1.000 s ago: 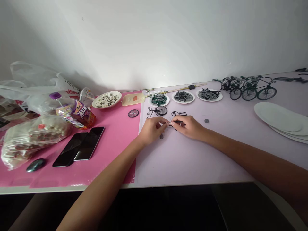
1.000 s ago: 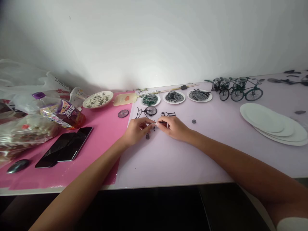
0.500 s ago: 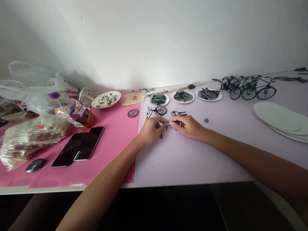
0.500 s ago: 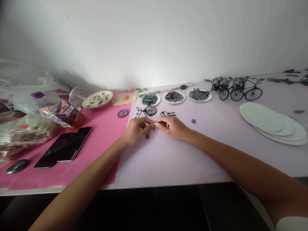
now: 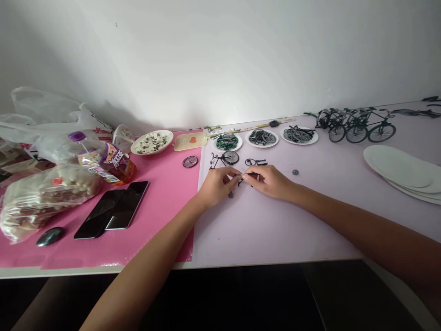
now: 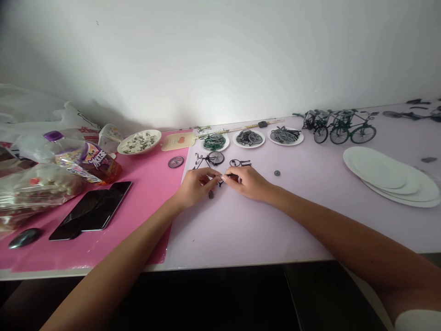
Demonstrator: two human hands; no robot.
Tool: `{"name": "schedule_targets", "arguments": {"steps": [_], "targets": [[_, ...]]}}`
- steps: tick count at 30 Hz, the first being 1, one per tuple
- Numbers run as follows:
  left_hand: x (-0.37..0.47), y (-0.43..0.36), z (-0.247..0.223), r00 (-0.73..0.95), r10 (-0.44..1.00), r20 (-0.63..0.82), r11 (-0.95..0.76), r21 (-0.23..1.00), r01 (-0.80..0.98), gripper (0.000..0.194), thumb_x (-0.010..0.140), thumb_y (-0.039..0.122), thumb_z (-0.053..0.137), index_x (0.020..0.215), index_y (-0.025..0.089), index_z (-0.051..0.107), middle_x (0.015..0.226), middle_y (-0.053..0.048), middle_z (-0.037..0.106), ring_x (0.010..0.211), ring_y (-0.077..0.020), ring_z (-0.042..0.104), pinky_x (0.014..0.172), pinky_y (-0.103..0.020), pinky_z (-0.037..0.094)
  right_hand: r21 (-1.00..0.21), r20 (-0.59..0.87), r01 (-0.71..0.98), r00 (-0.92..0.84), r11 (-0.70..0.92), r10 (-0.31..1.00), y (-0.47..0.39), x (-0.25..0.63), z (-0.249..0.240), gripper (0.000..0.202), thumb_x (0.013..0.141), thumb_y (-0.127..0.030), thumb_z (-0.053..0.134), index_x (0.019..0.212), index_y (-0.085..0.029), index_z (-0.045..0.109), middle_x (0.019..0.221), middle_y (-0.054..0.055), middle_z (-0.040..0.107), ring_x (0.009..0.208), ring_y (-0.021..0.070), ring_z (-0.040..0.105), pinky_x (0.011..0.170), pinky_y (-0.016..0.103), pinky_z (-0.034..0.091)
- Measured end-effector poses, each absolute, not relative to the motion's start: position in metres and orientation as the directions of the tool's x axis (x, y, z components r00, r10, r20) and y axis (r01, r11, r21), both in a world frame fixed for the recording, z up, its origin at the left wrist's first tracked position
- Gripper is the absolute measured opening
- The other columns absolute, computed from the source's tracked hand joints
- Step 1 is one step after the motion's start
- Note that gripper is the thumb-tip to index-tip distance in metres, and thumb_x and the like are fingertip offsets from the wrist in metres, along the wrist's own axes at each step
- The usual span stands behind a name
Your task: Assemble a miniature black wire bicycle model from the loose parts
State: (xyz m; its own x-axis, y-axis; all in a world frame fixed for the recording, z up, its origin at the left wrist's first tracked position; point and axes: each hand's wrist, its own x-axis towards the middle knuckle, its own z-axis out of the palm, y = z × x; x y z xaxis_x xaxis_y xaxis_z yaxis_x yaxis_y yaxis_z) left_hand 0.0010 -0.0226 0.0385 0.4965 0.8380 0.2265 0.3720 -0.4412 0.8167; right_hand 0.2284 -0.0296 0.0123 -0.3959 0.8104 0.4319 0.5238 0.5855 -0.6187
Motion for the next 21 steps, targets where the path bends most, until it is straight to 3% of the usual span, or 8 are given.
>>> {"name": "schedule_targets", "arguments": {"steps": [21], "targets": [[0.0008,-0.0197,0.0359,0.498,0.841,0.21,-0.425,0.826,0.37,0.017,0.098,0.031,0.067,0.101,0.017,0.077,0.073,-0.001,0.073,0.053,-0.0115,0.067,0.057,-0.022,0.051,-0.627,0.402,0.533,-0.404,0.568,0.822,-0.0296,0.2287,0.013,0.026,0.103,-0.041,0.059,0.092,-0.021,0.071,0.073,0.0,0.069,0.061,0.0149,0.055,0.062,0.03,0.042]]}}
